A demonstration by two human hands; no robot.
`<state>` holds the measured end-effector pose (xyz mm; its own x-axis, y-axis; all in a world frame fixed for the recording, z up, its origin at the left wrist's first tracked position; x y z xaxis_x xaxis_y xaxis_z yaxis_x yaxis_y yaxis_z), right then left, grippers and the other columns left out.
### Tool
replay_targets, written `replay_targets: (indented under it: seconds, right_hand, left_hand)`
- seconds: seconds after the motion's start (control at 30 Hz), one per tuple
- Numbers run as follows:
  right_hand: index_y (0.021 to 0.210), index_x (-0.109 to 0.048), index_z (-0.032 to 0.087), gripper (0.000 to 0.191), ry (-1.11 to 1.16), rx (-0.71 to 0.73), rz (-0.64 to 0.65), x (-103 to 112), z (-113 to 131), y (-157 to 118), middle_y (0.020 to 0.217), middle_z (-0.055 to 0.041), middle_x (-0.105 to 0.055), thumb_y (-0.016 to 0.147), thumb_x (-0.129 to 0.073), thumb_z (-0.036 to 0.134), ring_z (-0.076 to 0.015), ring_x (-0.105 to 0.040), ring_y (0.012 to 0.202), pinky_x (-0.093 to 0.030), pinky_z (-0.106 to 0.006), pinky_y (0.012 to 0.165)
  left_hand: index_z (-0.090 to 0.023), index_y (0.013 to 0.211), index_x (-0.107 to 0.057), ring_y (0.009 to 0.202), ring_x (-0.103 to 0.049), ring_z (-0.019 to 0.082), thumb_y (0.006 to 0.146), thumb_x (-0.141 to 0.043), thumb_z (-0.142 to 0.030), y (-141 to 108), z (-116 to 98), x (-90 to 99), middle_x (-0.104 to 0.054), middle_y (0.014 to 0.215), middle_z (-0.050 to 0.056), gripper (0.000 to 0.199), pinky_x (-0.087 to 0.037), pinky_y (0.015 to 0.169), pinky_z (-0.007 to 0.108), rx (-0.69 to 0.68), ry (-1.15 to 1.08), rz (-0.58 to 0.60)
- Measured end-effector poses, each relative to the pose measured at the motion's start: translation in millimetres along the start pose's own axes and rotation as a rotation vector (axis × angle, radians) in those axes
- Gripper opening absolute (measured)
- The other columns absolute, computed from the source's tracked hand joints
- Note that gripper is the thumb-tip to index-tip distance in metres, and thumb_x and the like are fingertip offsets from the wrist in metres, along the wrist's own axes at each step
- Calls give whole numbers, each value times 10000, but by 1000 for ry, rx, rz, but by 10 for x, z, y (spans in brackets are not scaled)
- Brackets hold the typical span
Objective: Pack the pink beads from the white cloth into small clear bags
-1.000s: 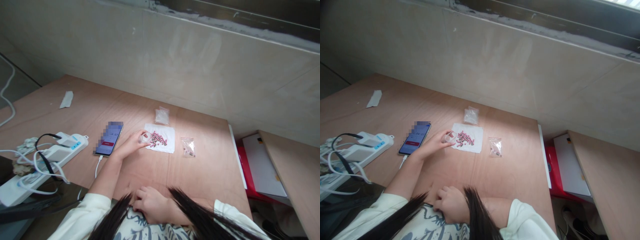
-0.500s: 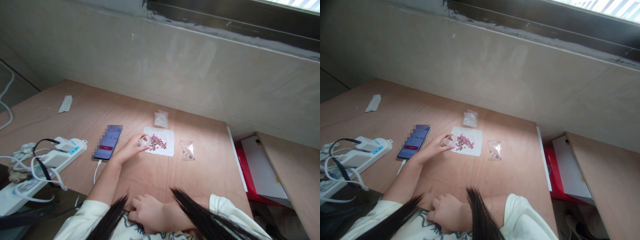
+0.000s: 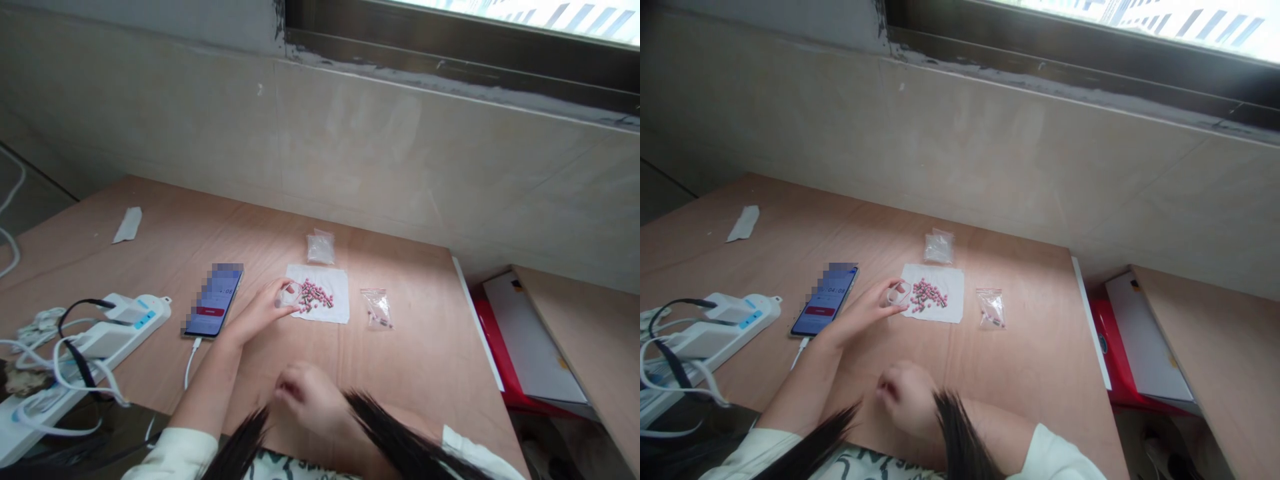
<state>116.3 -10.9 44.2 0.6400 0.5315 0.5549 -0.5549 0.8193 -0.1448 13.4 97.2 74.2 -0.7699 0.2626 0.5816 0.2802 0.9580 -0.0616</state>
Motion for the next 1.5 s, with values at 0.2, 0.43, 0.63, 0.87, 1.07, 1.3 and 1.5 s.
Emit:
replay_targets:
  seconds: [0.2, 0.43, 0.63, 0.87, 1.07, 1.3, 1.5]
  right_hand:
    - [926, -455, 156, 246, 195, -102, -464, 627, -138, 320, 871, -60, -515, 737, -473, 314, -136, -467, 695, -392, -278, 633]
    - [800, -484, 168, 142, 234, -108, -605, 743, -125, 471, 786, -44, -543, 754, -452, 299, -150, -495, 713, -389, -278, 652]
    - [758, -527, 168, 158, 230, -79, -661, 913, -169, 419, 751, -43, -571, 776, -410, 272, -148, -503, 701, -383, -270, 655]
    - [666, -571, 160, 169, 320, -117, -687, 1089, -250, 430, 673, -31, -565, 717, -488, 298, -139, -492, 655, -380, -259, 623]
    - [641, -553, 158, 153, 602, -160, -620, 1141, -320, 476, 601, 6, -527, 655, -536, 310, -104, -462, 549, -366, -231, 536]
    - [608, -496, 168, 139, 622, -191, -636, 1111, -352, 505, 579, 28, -482, 629, -537, 300, -88, -420, 520, -343, -218, 518]
    - [614, -502, 163, 205, 741, -157, -514, 1018, -326, 571, 592, 22, -506, 630, -551, 362, -94, -457, 551, -357, -219, 549]
  left_hand:
    - [-174, 1008, -459, 932, -526, 203, 640, -595, -310, 37, -96, -85, -568, 971, 63, 415, -393, 821, 317, -10, -44, -51]
    - [-166, 1024, -448, 954, -513, 208, 651, -576, -264, 27, -173, -132, -553, 1002, 74, 406, -387, 842, 336, -50, -51, -73]
    - [-190, 1039, -477, 958, -523, 191, 680, -555, -358, -2, -148, -36, -568, 1034, 50, 405, -407, 830, 306, -16, -222, -17]
    - [-162, 769, -603, 822, -564, 173, 717, -507, -384, 57, -121, 93, -634, 808, 29, 247, -417, 764, 266, 12, -265, -64]
    - [-160, 776, -631, 832, -571, 185, 731, -487, -378, 54, -168, 86, -658, 830, 38, 265, -414, 754, 262, 27, -288, 37]
    - [-150, 723, -645, 799, -580, 193, 695, -524, -341, 91, -141, 85, -668, 783, 46, 228, -422, 738, 275, 53, -262, -42]
    - [-144, 703, -613, 742, -582, 174, 692, -524, -357, 63, -121, 55, -653, 735, 34, 231, -430, 689, 254, 90, -347, -61]
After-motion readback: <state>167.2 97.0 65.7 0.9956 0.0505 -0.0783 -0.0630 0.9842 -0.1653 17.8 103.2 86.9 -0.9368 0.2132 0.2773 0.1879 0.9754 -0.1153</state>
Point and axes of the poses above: each hand's wrist, its own y-axis towards the middle knuckle, its own x-axis out of the back of the hand, z = x × y, the point moved 5 cm from there along y, towards the middle knuckle
